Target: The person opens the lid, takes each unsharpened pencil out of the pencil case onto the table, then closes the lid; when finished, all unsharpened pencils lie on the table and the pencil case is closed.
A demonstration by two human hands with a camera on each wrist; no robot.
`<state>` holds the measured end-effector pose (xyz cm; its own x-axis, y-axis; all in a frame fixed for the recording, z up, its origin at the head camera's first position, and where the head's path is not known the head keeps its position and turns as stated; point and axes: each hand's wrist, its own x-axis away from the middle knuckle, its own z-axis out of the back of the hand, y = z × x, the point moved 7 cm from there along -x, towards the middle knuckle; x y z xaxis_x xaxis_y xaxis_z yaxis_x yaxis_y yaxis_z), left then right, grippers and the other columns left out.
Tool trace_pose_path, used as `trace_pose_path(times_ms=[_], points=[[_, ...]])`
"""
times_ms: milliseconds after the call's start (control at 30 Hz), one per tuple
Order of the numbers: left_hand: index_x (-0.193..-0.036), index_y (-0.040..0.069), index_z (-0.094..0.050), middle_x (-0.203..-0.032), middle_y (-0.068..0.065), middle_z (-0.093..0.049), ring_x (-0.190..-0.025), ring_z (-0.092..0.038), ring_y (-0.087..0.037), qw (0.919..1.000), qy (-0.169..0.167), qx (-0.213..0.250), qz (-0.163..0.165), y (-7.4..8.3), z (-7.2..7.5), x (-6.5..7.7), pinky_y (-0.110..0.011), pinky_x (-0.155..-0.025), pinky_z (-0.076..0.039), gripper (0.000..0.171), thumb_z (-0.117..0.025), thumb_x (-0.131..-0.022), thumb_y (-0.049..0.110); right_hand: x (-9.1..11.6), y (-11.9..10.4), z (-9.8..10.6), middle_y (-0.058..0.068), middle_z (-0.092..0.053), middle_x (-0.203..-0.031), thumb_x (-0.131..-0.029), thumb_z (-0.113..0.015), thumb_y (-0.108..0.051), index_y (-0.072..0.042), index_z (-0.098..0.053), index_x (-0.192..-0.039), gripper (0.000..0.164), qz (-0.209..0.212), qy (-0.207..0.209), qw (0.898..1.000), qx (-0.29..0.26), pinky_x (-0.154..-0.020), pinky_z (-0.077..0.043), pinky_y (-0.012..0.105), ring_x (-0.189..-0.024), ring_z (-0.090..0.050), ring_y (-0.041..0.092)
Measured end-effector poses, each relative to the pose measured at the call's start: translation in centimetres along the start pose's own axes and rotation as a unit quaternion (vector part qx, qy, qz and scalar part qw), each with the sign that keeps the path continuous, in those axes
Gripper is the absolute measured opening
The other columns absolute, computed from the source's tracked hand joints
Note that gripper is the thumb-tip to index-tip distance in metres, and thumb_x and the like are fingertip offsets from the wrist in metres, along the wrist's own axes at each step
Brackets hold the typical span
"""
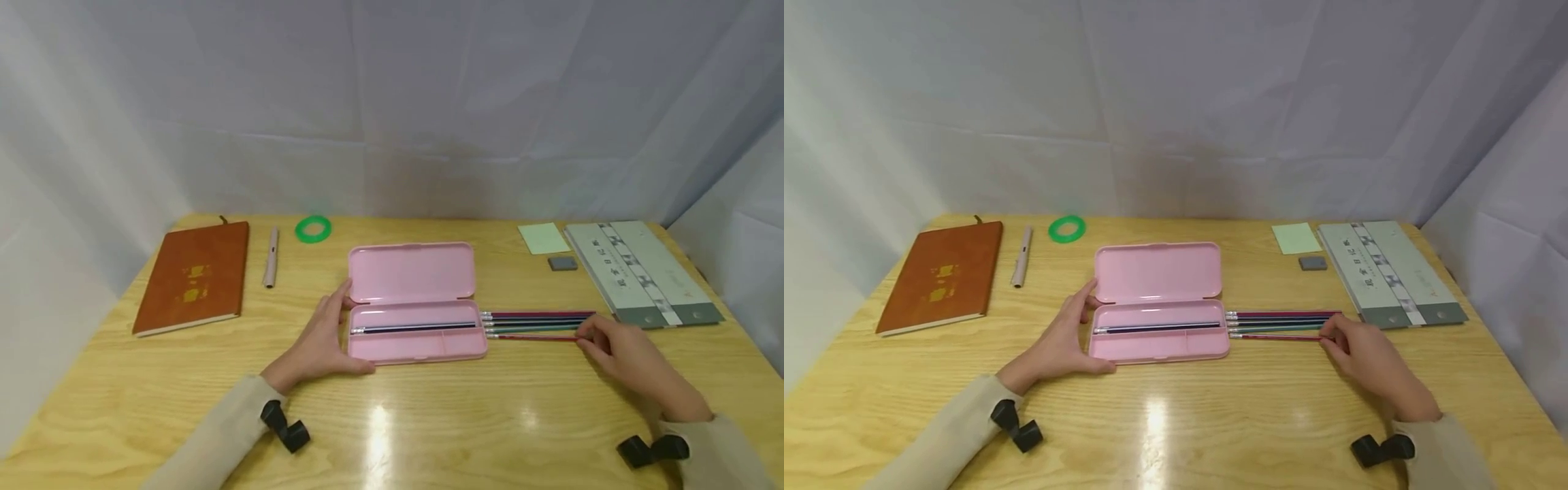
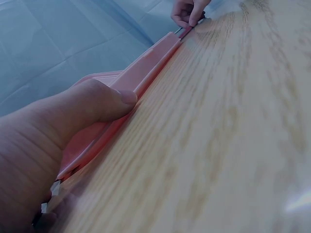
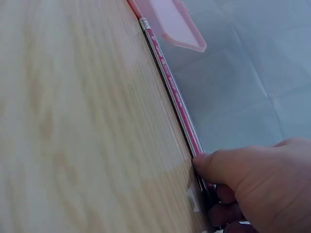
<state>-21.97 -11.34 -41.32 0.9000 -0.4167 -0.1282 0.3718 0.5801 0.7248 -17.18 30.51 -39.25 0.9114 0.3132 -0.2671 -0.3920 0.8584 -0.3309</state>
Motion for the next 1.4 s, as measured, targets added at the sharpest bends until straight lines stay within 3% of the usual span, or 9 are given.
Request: trace_pose_path(times_ms=[300, 567, 900, 1033, 1167, 1233, 1400], points=[[-0.155, 0.010, -0.009, -0.125, -0.007, -0.044, -0.112, -0.046, -0.022, 1.0000, 0.005, -0.006, -0.003, 0.1, 0.0, 0.0, -0.042, -0.095, -0.044, 0.138, -0.093, -0.049, 0.040, -2.2, -1.7, -1.2, -0.010, -0.044, -0.062, -0.084, -0.071, -0.006, -0.010, -0.059, -0.098, 0.018, 0.003, -0.028, 1.000, 0.011, -0.049, -0.032, 0.022, -0.052, -0.034, -0.001], [-0.155, 0.009, -0.009, -0.126, -0.006, -0.045, -0.111, -0.045, -0.021, 1.0000, 0.006, -0.006, -0.003, 0.0, 0.0, 0.0, -0.042, -0.095, -0.044, 0.138, -0.093, -0.049, 0.040, -5.3, -5.2, -2.5, -0.011, -0.043, -0.062, -0.085, -0.070, -0.007, -0.010, -0.061, -0.103, 0.021, 0.033, -0.092, 0.995, -0.038, -0.052, -0.035, 0.020, -0.053, -0.035, -0.001], [-0.154, 0.008, -0.010, -0.126, -0.007, -0.044, -0.111, -0.045, -0.021, 1.0000, 0.003, -0.005, -0.005, -0.1, -0.1, 0.0, -0.042, -0.095, -0.044, 0.137, -0.093, -0.049, 0.040, -8.1, -9.8, -3.9, -0.016, -0.041, -0.057, -0.085, -0.069, -0.007, -0.011, -0.068, -0.098, 0.013, 0.136, -0.040, 0.987, -0.070, -0.049, -0.032, 0.019, -0.050, -0.031, -0.004], [-0.154, 0.008, -0.010, -0.125, -0.006, -0.044, -0.110, -0.045, -0.021, 0.9999, 0.007, -0.008, -0.006, -0.1, 0.0, 0.0, -0.042, -0.094, -0.044, 0.137, -0.093, -0.049, 0.040, -9.1, -10.5, -4.7, -0.013, -0.050, -0.059, -0.088, -0.069, -0.013, -0.012, -0.072, -0.097, 0.010, 0.140, -0.058, 0.987, -0.061, -0.052, -0.037, 0.021, -0.052, -0.038, -0.002], [-0.154, 0.008, -0.010, -0.125, -0.007, -0.045, -0.110, -0.045, -0.021, 0.9999, 0.006, -0.008, -0.006, -0.1, -0.1, 0.0, -0.042, -0.094, -0.044, 0.138, -0.093, -0.049, 0.040, -9.8, -11.2, -5.3, -0.005, -0.068, -0.076, -0.088, -0.069, -0.017, -0.012, -0.074, -0.097, 0.011, 0.148, -0.079, 0.985, -0.029, -0.061, -0.047, 0.026, -0.063, -0.053, 0.002], [-0.154, 0.008, -0.010, -0.126, -0.007, -0.045, -0.110, -0.045, -0.021, 0.9999, 0.006, -0.007, -0.004, -0.1, -0.1, 0.0, -0.042, -0.094, -0.044, 0.137, -0.093, -0.049, 0.040, -10.2, -11.5, -5.6, -0.002, -0.071, -0.084, -0.088, -0.070, -0.018, -0.012, -0.075, -0.098, 0.013, 0.144, -0.093, 0.985, -0.012, -0.063, -0.048, 0.027, -0.067, -0.056, 0.003], [-0.154, 0.009, -0.011, -0.125, -0.006, -0.046, -0.109, -0.046, -0.021, 0.9999, 0.009, -0.007, -0.003, 0.0, 0.0, 0.0, -0.042, -0.094, -0.044, 0.138, -0.093, -0.048, 0.040, -11.2, -12.4, -6.2, -0.003, -0.070, -0.082, -0.086, -0.072, -0.018, -0.011, -0.075, -0.098, 0.014, 0.117, -0.144, 0.982, 0.008, -0.062, -0.046, 0.026, -0.065, -0.052, 0.005]])
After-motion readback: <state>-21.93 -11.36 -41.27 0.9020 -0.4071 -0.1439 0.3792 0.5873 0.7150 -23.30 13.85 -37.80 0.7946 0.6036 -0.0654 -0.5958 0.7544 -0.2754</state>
